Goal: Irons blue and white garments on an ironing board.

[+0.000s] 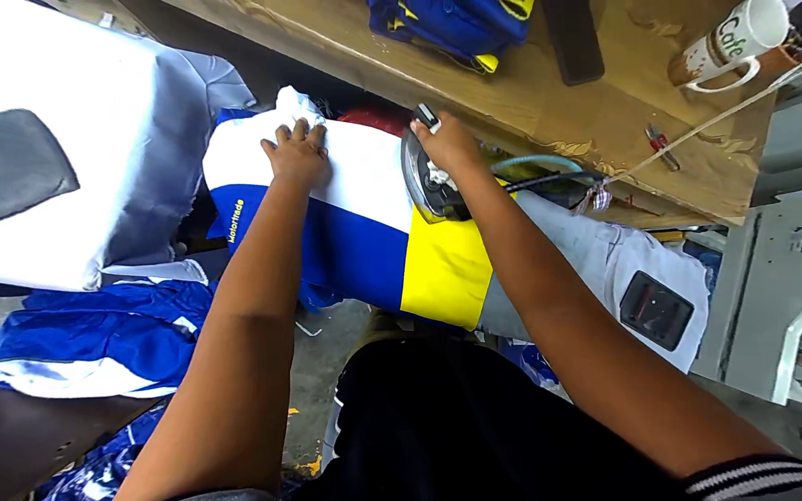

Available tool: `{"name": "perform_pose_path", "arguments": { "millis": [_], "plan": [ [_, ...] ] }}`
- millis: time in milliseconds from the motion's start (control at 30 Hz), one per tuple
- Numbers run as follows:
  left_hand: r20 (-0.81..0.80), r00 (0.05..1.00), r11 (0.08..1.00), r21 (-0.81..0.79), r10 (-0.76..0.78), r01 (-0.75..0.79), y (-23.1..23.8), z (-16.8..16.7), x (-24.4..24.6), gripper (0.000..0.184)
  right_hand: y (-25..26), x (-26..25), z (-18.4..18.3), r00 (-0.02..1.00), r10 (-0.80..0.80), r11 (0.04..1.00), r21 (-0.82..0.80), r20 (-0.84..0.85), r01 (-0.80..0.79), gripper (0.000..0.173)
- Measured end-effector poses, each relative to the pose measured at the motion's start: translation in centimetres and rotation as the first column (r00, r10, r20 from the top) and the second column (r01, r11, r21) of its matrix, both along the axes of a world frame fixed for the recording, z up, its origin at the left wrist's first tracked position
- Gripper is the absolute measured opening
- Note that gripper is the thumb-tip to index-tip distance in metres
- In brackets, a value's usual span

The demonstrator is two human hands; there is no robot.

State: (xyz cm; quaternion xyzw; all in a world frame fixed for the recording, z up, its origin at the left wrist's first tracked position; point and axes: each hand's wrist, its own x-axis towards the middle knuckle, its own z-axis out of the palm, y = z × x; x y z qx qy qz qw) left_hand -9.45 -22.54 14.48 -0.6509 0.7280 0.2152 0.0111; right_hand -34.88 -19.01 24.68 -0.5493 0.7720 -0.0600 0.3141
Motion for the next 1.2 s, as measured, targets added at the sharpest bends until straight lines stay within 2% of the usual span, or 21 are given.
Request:
{"name": "perform_pose_path", "arguments": {
  "millis": [100,167,233,400,500,800,1000,1200],
  "plan": [
    [-0.007,1.000,1.000,0.012,-0.011,0.011,0.0,0.5,0.0,0.047,-1.8,0.9,0.4,0.999,0.020,1.000,-0.005,0.025,-0.020,0.056],
    [0.004,1.000,1.000,0.024,-0.007,0.007,0.0,0.4,0.0,0.048,-1.1,1.0,0.4,0.998,0.063,0.998,-0.005,0.015,-0.063,0.057],
    [0.016,1.000,0.999,0.033,-0.003,0.003,-0.2,0.4,0.2,0.048,1.4,0.7,0.2,0.992,0.124,0.992,-0.003,-0.015,-0.124,0.057],
    [-0.010,1.000,0.999,0.046,-0.006,0.007,-0.1,0.2,0.4,0.048,10.9,-1.6,0.0,0.977,0.210,0.971,0.127,-0.031,-0.204,0.054],
    [-0.025,1.000,0.999,0.045,0.002,-0.001,-0.3,0.2,0.5,0.048,13.5,-2.2,-0.2,0.972,0.230,0.965,0.140,-0.048,-0.221,0.053],
    [-0.046,0.998,0.998,0.049,0.032,-0.029,-0.4,0.2,0.4,0.048,7.6,1.9,0.1,0.981,0.196,0.975,0.104,-0.007,-0.194,0.056],
    [-0.066,0.997,0.997,0.069,0.043,-0.039,-0.4,0.6,0.4,0.048,11.0,-0.5,-0.3,0.971,0.240,0.965,0.105,0.004,-0.239,0.053],
    [-0.091,0.995,0.995,0.091,0.047,-0.038,-0.7,0.7,0.5,0.045,11.8,-3.0,0.0,0.991,0.131,0.990,0.048,-0.009,-0.131,0.053]
  ]
}}
